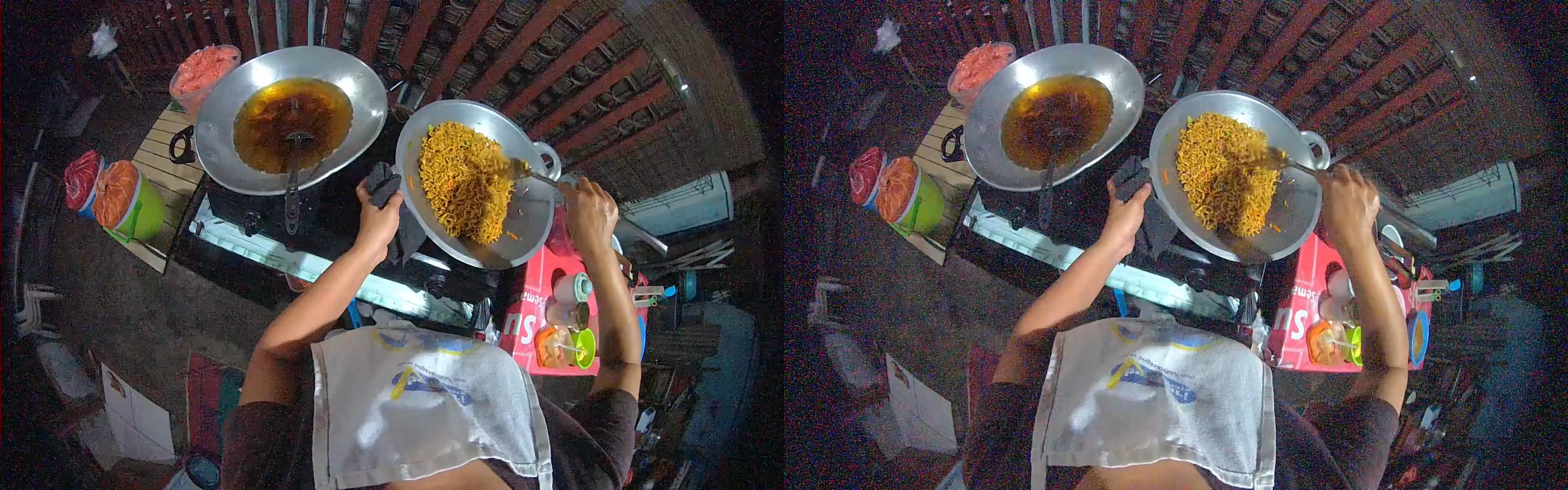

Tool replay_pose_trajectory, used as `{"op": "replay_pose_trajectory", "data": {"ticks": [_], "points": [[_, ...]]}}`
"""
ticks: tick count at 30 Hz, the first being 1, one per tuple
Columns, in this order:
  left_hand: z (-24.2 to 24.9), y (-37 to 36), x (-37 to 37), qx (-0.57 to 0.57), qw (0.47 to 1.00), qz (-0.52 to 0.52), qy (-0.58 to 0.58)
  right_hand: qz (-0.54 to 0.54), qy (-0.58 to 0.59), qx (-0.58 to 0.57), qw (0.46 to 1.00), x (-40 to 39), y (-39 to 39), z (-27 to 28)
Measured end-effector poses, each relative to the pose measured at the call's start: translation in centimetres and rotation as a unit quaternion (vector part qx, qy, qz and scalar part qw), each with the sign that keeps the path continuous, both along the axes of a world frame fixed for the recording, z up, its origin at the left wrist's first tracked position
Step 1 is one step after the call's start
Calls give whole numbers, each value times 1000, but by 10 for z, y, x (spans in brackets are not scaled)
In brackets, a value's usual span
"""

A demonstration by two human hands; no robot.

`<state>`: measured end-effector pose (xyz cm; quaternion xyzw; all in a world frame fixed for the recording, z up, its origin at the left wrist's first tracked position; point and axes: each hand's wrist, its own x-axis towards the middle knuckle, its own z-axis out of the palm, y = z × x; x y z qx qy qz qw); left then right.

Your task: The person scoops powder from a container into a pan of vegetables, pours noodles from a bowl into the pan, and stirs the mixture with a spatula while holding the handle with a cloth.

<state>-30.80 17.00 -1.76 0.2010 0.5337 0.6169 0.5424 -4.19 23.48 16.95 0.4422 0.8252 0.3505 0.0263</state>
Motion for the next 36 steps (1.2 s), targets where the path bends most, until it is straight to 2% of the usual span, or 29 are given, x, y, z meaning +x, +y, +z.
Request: {"op": "replay_pose_trajectory", "data": {"ticks": [2,4,6,10,12,13,16,17,19,25,30,35,36], "points": [[7,1,1,-5,1000,5,0,-18,-16,-24,999,3,9,-1],[15,-2,1,-24,998,7,50,-35,-29,-52,998,9,20,-3],[8,-1,0,-25,998,7,52,-182,-55,-111,975,17,37,-4],[-8,3,5,19,996,37,80,-198,-81,-116,970,47,79,-24],[0,4,1,4,998,13,63,-184,-23,-172,967,54,95,-53],[4,3,0,-15,999,-15,42,-179,51,-197,963,70,119,-98],[6,3,4,-9,999,-7,45,-108,250,-254,928,37,107,-147],[7,3,3,-3,999,-7,37,-108,251,-254,928,36,106,-150],[3,4,2,-3,999,-8,40,-145,348,-300,876,35,102,-153],[4,4,1,-18,999,-15,36,-149,392,-315,852,57,78,-106],[8,3,0,-19,1000,-21,6,-147,315,-256,902,54,53,-54],[0,5,0,14,998,-2,54,-167,222,-149,949,34,33,-16],[1,5,0,13,999,-2,53,-119,211,-139,960,32,30,-11]]}}
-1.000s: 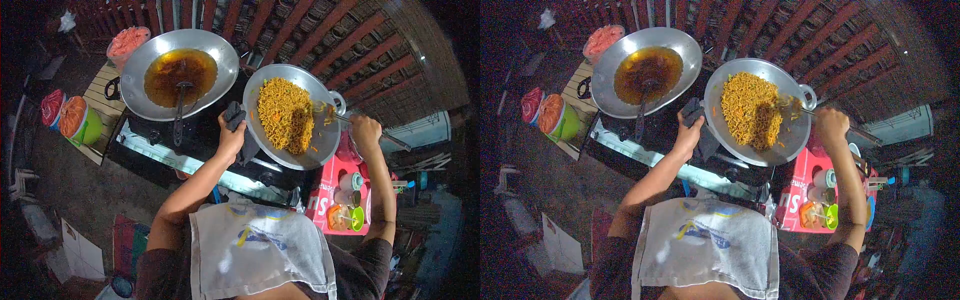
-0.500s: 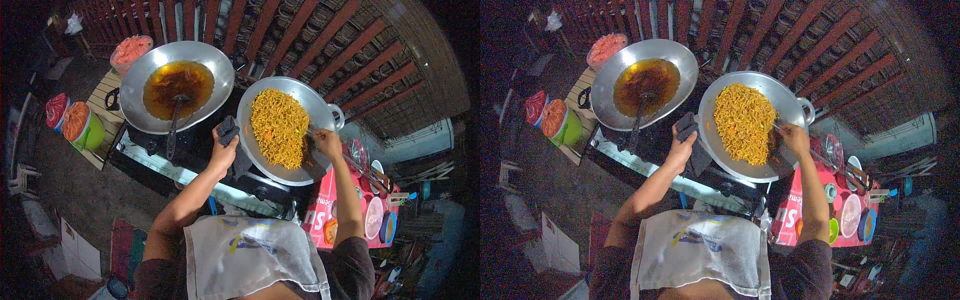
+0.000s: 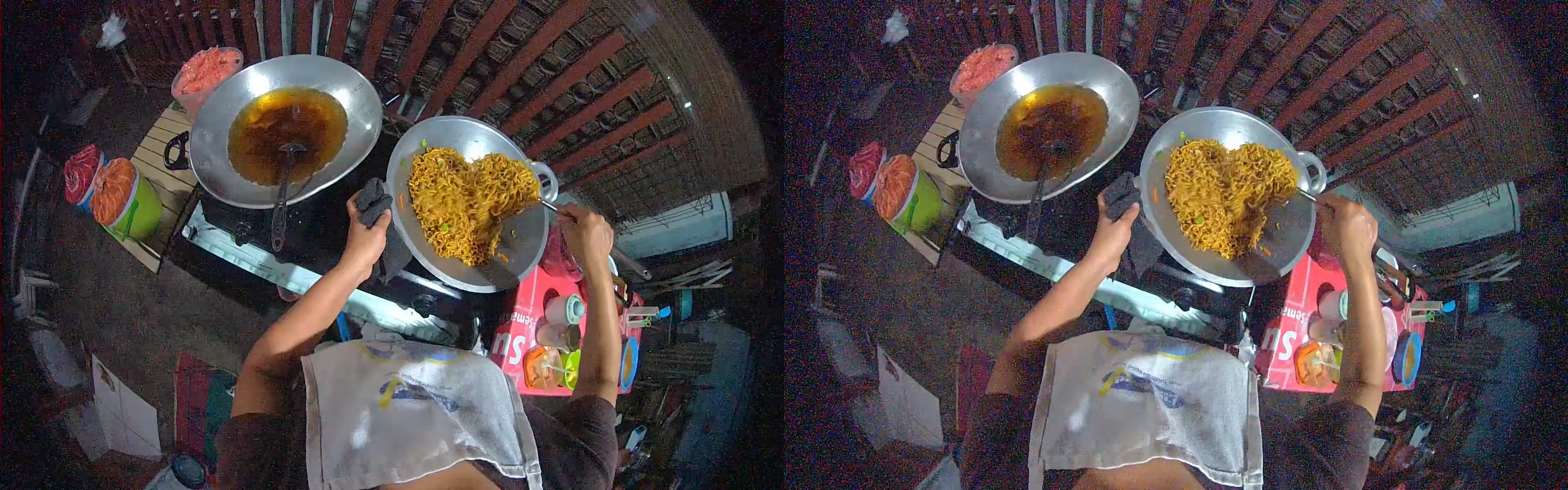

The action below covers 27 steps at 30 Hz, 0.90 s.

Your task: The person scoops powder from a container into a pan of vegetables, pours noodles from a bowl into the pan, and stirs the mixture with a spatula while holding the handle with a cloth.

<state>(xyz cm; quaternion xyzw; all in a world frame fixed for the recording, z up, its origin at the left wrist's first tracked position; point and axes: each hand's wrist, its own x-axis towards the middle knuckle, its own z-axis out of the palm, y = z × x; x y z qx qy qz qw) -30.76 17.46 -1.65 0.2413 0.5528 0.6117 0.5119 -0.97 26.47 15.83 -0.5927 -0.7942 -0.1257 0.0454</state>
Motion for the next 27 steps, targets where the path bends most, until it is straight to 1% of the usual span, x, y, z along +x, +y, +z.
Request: {"op": "replay_pose_trajectory", "data": {"ticks": [1,3,4,6,7,9,10,12,13,15,17,19,21,23,24,25,26,27], "points": [[2,-1,0,-4,1000,3,-4,-1,0,-2,1000,-3,-3,3],[4,0,0,-6,1000,8,-9,29,-33,47,998,-10,-3,10],[3,-1,1,-11,1000,10,-10,31,-34,46,998,-13,-5,14],[3,0,-1,-15,1000,15,-8,120,-117,102,981,-20,-4,21],[3,0,-1,-18,1000,15,-1,122,-116,101,981,-19,-2,21],[5,-2,0,-23,1000,15,9,199,-156,123,960,-16,6,21],[6,-1,-1,-26,999,13,13,202,-154,124,959,-15,13,20],[5,-3,0,-31,999,16,18,160,-165,123,965,-9,28,17],[3,-2,1,-25,999,21,22,164,-163,123,965,-5,39,14],[-2,0,2,-17,999,29,29,78,-208,70,972,7,66,2],[-7,1,1,-14,1000,22,15,73,-229,63,969,15,100,-12],[4,-2,3,-15,999,28,17,70,-211,-4,975,15,122,-28],[5,-2,4,-15,999,32,19,170,-96,-40,980,28,153,-86],[-5,0,4,-9,1000,24,-5,167,2,-155,974,2,143,-120],[-4,0,5,-8,1000,26,-4,169,3,-154,973,3,142,-128],[-3,-1,5,-20,1000,22,9,151,113,-240,952,3,139,-134],[0,-2,3,-30,999,17,21,130,220,-321,912,3,135,-137],[2,-2,2,-30,999,19,21,132,220,-320,912,6,133,-135]]}}
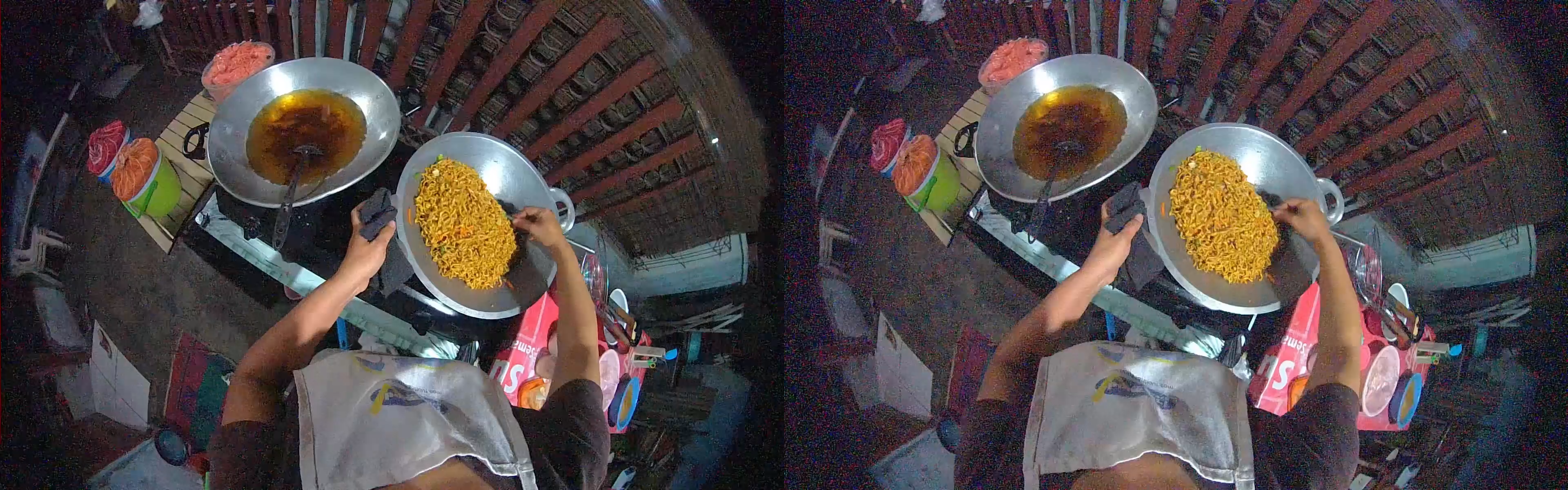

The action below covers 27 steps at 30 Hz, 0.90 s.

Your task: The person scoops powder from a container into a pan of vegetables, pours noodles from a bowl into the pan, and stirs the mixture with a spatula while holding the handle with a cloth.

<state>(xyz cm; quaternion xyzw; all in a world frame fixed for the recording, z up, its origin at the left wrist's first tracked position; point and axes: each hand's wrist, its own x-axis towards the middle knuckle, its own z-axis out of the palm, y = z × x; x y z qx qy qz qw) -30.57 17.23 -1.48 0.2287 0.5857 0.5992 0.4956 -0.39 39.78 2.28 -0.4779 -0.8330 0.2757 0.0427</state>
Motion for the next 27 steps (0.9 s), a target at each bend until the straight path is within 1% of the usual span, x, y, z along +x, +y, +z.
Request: {"op": "replay_pose_trajectory", "data": {"ticks": [2,4,6,7,9,10,12,13,14,16,17,19,20,22,24,26,27], "points": [[5,-1,-1,-13,999,-15,-47,-17,16,-34,999,17,0,7],[3,0,-1,-4,999,-11,-40,-20,17,-14,1000,32,1,14],[4,-1,0,3,999,-10,-33,-14,-15,63,998,31,-17,56],[7,-1,0,5,999,-9,-40,-16,-17,63,998,29,-28,75],[7,0,0,7,999,-10,-47,-52,-75,177,980,18,-51,109],[3,0,0,-2,999,-8,-50,-54,-76,177,980,13,-61,122],[-2,0,-1,-10,999,-7,-52,-16,-159,346,924,3,-79,141],[-3,1,-1,-8,999,-7,-37,16,-154,392,907,-2,-82,147],[-4,1,-1,-8,1000,-6,-21,17,-154,392,907,-1,-80,148],[-4,0,-2,-7,1000,-12,-27,69,-178,433,881,3,-69,149],[-5,0,-2,-5,999,-18,-33,73,-176,434,881,3,-61,148],[-4,-1,-1,5,1000,-11,-18,-2,-309,390,867,2,-39,142],[-4,0,-1,16,1000,-7,-3,2,-306,391,868,4,-22,136],[-6,0,0,18,1000,-4,1,23,-333,345,877,5,13,113],[-6,1,0,20,1000,-2,6,29,-288,312,905,-1,44,79],[-4,2,0,-2,1000,-7,2,52,-206,274,938,-18,59,35],[-2,1,0,-3,1000,-6,4,97,-142,256,951,-27,60,14]]}}
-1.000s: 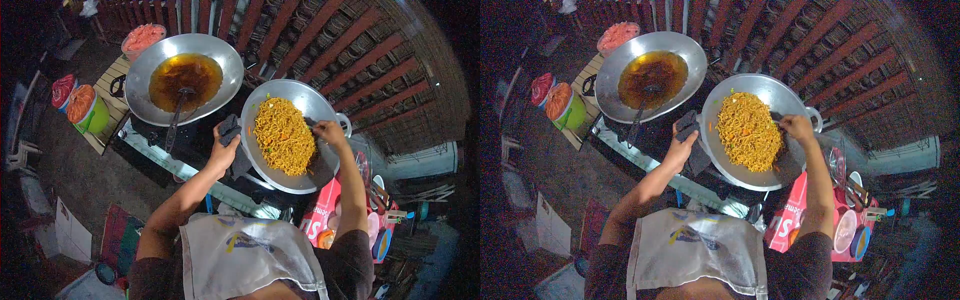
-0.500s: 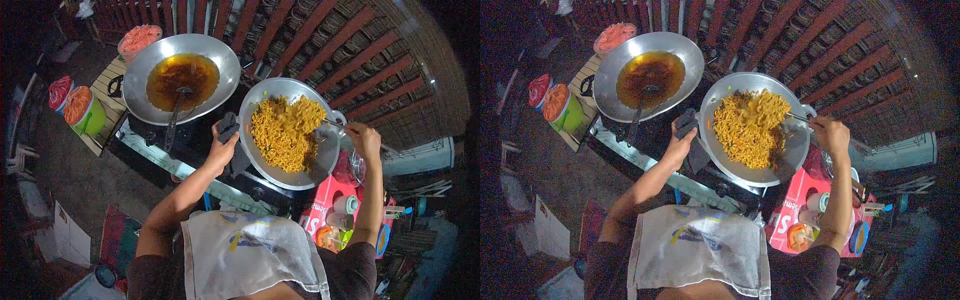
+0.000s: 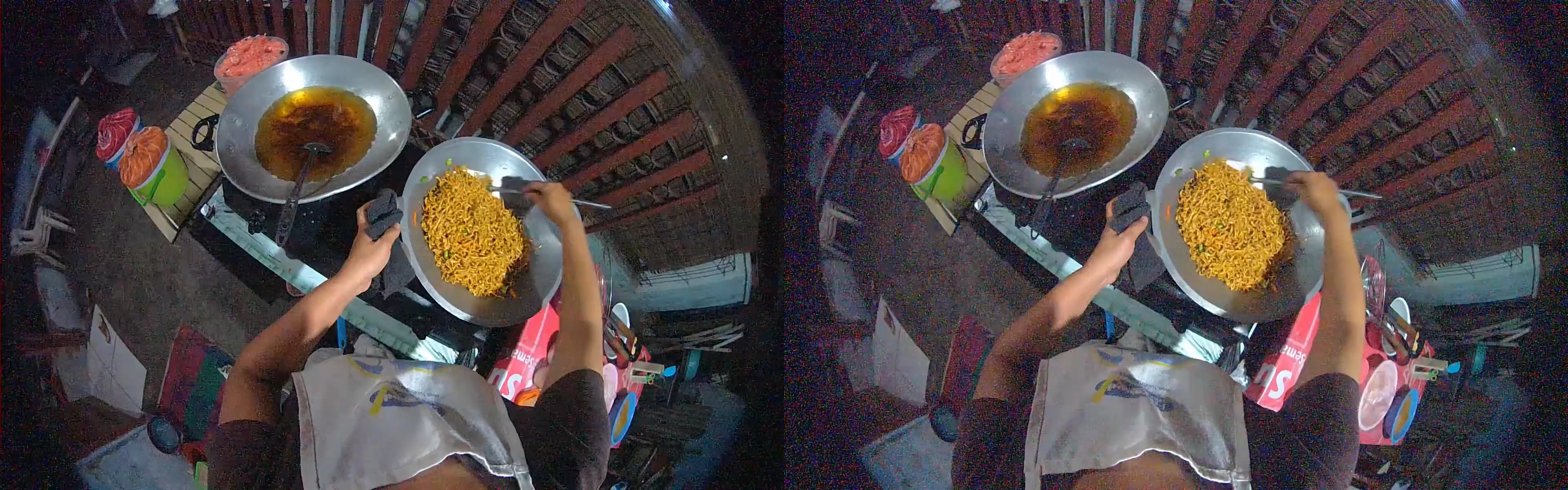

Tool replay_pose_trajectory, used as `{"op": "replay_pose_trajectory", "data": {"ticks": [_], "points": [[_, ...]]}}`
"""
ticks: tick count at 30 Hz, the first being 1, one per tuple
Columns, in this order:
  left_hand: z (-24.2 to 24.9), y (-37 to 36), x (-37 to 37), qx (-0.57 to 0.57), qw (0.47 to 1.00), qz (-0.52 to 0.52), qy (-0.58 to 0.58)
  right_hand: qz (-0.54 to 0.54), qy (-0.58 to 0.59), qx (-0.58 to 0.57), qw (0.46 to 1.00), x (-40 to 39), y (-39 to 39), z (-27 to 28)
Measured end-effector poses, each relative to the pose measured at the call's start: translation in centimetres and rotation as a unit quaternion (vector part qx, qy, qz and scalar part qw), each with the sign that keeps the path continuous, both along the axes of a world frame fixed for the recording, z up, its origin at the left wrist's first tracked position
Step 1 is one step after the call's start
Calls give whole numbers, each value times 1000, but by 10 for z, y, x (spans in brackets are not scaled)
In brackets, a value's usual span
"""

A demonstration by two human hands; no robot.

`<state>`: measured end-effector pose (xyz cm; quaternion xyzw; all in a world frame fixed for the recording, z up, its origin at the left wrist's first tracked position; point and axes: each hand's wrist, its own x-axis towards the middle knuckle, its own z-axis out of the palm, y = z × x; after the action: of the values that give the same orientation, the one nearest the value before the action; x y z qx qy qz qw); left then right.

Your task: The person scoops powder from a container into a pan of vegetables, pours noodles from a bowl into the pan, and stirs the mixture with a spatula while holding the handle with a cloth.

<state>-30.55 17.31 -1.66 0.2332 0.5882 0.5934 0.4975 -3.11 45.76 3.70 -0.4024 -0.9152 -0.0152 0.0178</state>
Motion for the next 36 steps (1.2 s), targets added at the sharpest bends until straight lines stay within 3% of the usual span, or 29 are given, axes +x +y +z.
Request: {"op": "replay_pose_trajectory", "data": {"ticks": [1,5,11,13,14,16,17,21,22,24,27,35,36], "points": [[4,-1,-1,-6,1000,-8,-21,54,49,-32,997,-8,-2,-13],[-3,1,-3,-8,1000,-7,-14,3,50,-104,993,-13,-34,17],[2,1,-2,-20,999,-10,-26,11,47,67,997,26,-75,102],[12,-1,-1,-19,1000,-9,-15,-26,-60,123,990,37,-72,120],[14,-1,-1,-17,1000,-3,-3,-28,-60,123,990,40,-65,120],[11,-1,0,-8,1000,2,-5,-75,-175,112,975,45,-50,115],[9,0,1,2,1000,10,-6,-74,-175,112,975,52,-41,97],[12,-2,4,-4,1000,15,17,-31,-75,0,997,46,-32,-7],[17,-2,4,-19,1000,14,8,-32,-75,-2,997,41,-41,-13],[16,-1,2,-33,999,14,1,-43,55,-110,992,34,-54,-19],[8,0,2,4,999,22,36,-59,112,-188,974,44,-56,3],[12,0,0,-22,1000,-5,5,-92,30,40,995,24,-122,124],[11,2,-1,-21,1000,-5,3,-61,2,112,992,21,-128,134]]}}
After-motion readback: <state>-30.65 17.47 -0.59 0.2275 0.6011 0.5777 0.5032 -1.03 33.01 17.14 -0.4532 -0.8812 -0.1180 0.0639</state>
